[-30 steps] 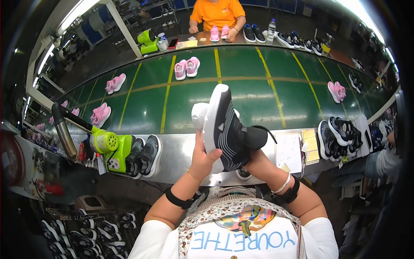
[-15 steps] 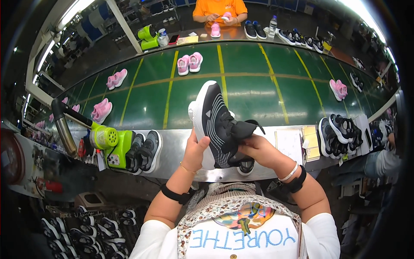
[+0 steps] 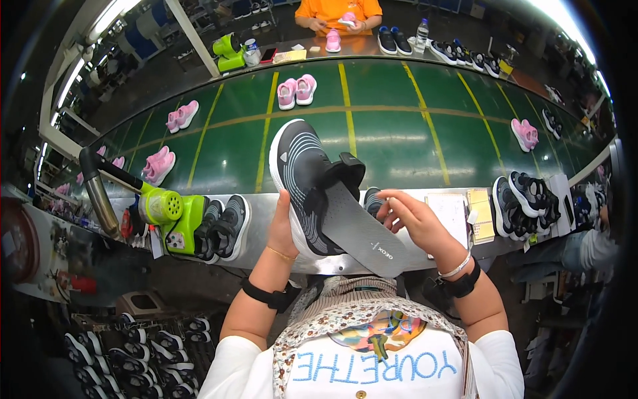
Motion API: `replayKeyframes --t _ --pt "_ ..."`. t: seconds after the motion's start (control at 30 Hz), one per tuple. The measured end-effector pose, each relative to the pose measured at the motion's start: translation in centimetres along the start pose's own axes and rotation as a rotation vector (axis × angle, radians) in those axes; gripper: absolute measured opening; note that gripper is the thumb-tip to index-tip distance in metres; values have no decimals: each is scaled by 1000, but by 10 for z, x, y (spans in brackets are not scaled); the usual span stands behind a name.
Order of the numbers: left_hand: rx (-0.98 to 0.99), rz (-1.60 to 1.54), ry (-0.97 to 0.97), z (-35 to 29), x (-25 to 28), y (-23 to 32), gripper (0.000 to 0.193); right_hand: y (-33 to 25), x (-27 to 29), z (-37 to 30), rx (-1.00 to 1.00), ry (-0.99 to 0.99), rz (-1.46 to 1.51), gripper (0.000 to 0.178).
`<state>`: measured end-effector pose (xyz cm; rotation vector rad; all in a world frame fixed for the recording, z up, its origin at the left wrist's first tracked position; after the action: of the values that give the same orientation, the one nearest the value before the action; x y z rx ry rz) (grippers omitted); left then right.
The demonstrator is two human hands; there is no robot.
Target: Inspecting and organizing pairs of manufactured shoes on a conveyor belt and storage rack.
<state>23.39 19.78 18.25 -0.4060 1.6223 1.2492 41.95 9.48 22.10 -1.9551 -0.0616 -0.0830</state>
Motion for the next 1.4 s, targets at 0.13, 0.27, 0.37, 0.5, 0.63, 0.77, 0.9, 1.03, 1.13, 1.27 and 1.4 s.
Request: replayKeyframes --t 0.13,0.27,0.37,0.5,0.63,0.77,0.9,1.03,1.13,1.27,1.4 --pt "85 -74 -66 -6 -20 -21 63 -2 0 12 240 175 -180 65" --pt "139 -133 -82 -9 -28 -33 63 13 6 30 202 344 -204 73" --pt "164 -176 -88 -10 -27 -40 63 20 10 34 221 451 -343 64" --pt "154 -183 -29 -6 -16 -48 63 29 21 19 107 428 -151 52" --pt "4 -195 19 12 -1 -29 60 25 55 -38 151 570 135 52" --pt "-34 -156 79 23 2 -29 60 20 50 -75 174 455 224 54" --pt "26 -108 -30 23 -14 -46 61 1 38 -83 174 394 141 53" --pt "104 -51 -158 23 -30 -56 64 -26 38 -87 187 550 -316 49" --pt "149 24 -195 22 -34 -64 65 -32 24 -81 219 606 -416 52" --pt "250 -48 -148 20 -22 -79 65 -24 0 -55 324 730 -429 65" --pt "311 -3 -59 37 32 -74 63 19 -2 -27 120 363 -10 80"
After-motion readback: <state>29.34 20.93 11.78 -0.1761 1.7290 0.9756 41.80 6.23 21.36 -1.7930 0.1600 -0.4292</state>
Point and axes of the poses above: each hand's wrist, its own z-axis towards the middle knuckle, its own x-axis out of the back of the hand, y = z × x, the point moved 5 cm from there along z, towards the middle knuckle, and after that the axes turned 15 degrees about -x, right-handed, at the moved point
